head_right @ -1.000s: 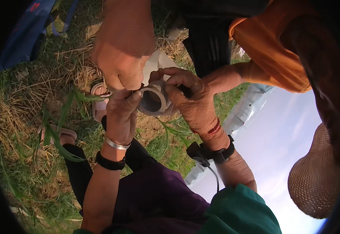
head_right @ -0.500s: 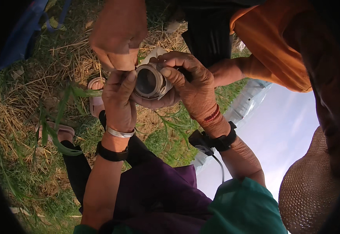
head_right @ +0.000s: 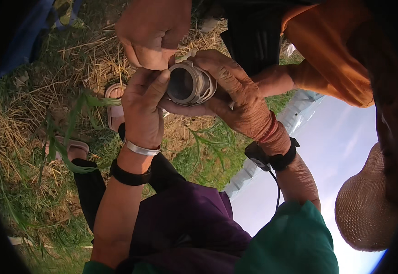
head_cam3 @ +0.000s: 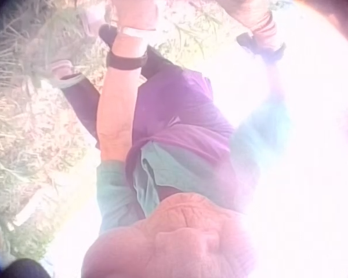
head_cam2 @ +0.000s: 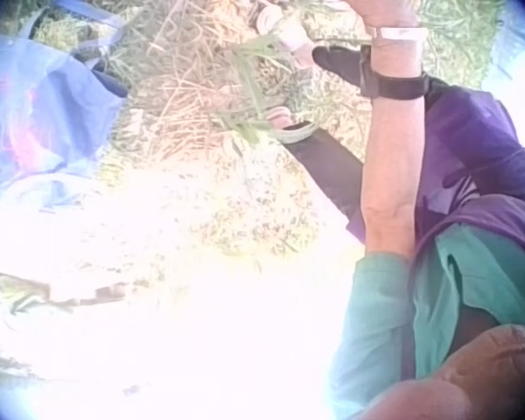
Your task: The recorder and an assistant are seen repairing or connecting irrigation equipment by applying adhesive or sealant to a plastic pipe fitting in an outdoor field.
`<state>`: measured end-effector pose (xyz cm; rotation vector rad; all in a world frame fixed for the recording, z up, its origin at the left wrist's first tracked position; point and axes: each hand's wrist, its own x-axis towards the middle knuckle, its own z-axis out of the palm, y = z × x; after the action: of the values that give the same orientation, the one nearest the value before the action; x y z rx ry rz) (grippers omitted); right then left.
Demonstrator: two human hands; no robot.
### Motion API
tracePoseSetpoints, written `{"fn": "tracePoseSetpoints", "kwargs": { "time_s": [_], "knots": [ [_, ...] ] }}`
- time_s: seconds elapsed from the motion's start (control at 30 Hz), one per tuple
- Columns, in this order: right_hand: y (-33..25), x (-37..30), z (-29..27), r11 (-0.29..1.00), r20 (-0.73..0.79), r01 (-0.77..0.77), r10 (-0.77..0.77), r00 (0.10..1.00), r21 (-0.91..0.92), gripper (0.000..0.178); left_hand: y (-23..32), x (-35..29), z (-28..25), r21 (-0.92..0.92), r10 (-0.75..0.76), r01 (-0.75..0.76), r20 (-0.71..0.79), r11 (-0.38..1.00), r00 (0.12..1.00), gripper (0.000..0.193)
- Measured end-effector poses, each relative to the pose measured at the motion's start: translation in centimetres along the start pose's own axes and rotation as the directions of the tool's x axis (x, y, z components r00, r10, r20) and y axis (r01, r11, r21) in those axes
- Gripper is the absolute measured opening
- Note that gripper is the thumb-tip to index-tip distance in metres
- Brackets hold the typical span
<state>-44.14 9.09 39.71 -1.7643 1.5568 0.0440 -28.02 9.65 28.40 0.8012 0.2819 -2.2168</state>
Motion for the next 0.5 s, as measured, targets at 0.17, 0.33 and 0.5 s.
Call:
{"fn": "tracePoseSetpoints", "kwargs": {
  "time_s": [0.17,0.33,0.5],
  "knots": [
    [1.6,-0.4,-1.0,0.962,0.034,-0.2,0.197,0.98,0.184,0.075,-1.5,1.0,2.2,0.046,0.074,-0.068,-0.13,0.997,0.989,0.021],
    [2.1,-0.1,-1.8,0.906,-0.003,-0.375,0.383,0.924,0.195,0.075,-1.8,2.1,2.9,0.063,-0.011,0.019,-0.125,0.998,0.992,0.018],
    [3.3,0.6,-1.6,0.856,0.048,-0.434,0.439,0.897,0.281,0.076,-0.9,2.5,3.2,0.12,-0.063,0.077,-0.118,0.99,0.991,0.021]
  ]
}}
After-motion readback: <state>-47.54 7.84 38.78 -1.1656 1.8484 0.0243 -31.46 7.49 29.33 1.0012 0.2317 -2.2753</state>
